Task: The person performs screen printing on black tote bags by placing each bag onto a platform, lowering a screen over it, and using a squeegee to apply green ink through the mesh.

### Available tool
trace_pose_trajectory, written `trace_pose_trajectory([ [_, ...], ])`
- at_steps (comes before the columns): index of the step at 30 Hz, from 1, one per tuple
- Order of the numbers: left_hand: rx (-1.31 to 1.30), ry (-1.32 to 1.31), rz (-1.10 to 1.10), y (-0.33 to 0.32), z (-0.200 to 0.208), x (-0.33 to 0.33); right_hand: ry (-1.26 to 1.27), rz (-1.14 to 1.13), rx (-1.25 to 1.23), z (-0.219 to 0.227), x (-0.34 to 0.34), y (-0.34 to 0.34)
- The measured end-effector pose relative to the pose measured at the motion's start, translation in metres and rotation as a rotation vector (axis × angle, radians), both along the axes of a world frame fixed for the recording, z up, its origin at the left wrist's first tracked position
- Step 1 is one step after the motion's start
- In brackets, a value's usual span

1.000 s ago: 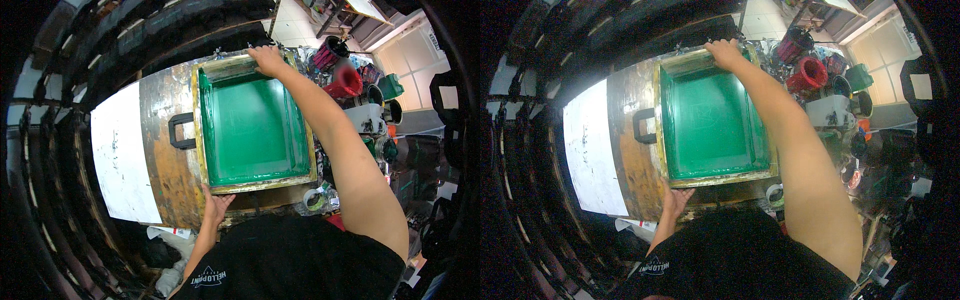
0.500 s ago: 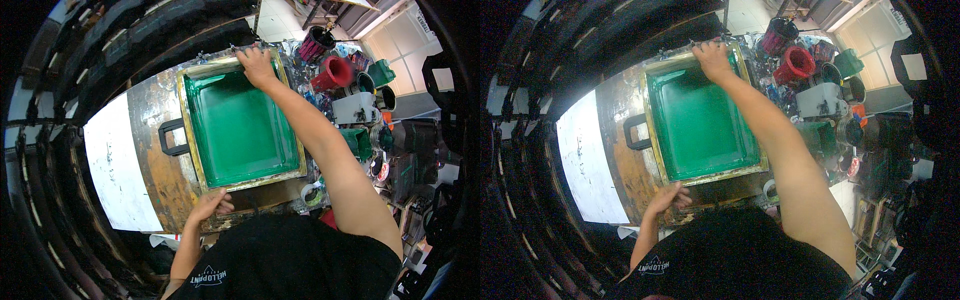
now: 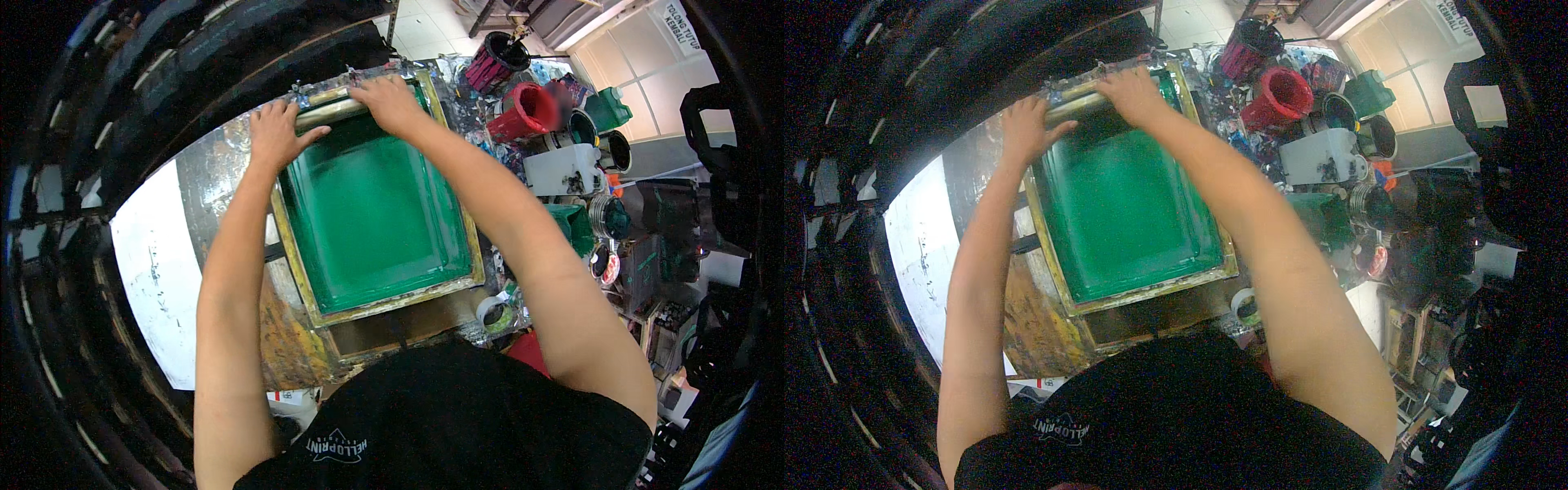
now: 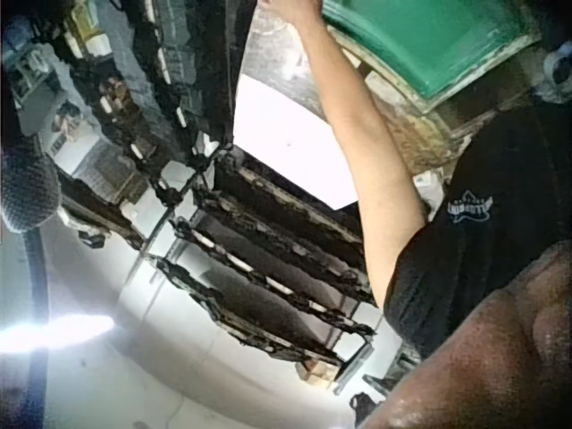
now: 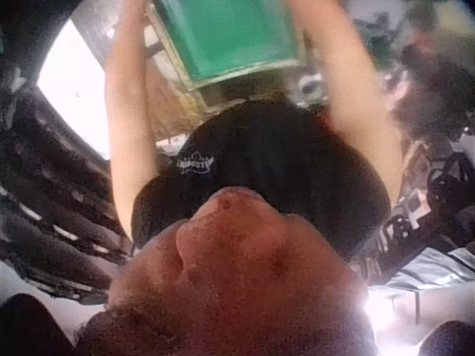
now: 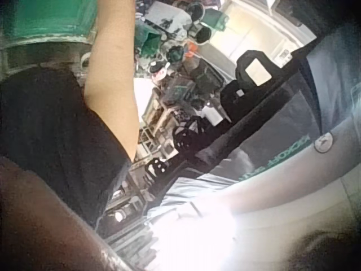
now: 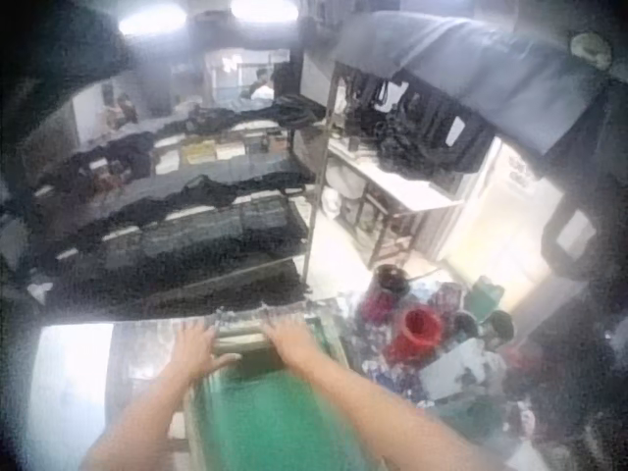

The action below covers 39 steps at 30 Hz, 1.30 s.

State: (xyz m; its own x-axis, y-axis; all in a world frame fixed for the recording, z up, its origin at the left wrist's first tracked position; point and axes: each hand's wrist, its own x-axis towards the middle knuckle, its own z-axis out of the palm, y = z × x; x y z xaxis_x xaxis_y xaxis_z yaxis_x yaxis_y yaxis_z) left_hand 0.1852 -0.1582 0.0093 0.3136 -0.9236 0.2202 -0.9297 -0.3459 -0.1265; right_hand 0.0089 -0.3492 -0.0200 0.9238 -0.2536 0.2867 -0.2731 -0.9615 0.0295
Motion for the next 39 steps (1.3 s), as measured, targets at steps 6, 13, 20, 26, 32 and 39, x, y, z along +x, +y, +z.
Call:
trace_pose_trajectory([
  [6, -0.003, 0.106, -0.115, -0.011, -0.019, 0.000, 0.158, -0.064, 0.038, -0.004, -0.020, -0.018],
  [13, -0.056, 0.078, -0.104, -0.010, -0.019, -0.001, 0.165, -0.094, 0.060, -0.008, -0.018, -0.024],
  [20, 0.003, 0.111, -0.052, 0.034, -0.025, -0.039, 0.175, -0.049, 0.077, -0.006, -0.057, 0.019],
  [26, -0.003, 0.164, -0.057, 0.082, -0.024, -0.091, 0.251, -0.067, 0.162, -0.003, -0.109, 0.068],
  [32, -0.028, 0.218, -0.049, 0.138, -0.023, -0.148, 0.237, -0.058, 0.198, 0.006, -0.169, 0.125],
  [39, -0.030, 0.289, -0.087, 0.195, -0.021, -0.208, 0.285, -0.091, 0.238, 0.007, -0.233, 0.184],
])
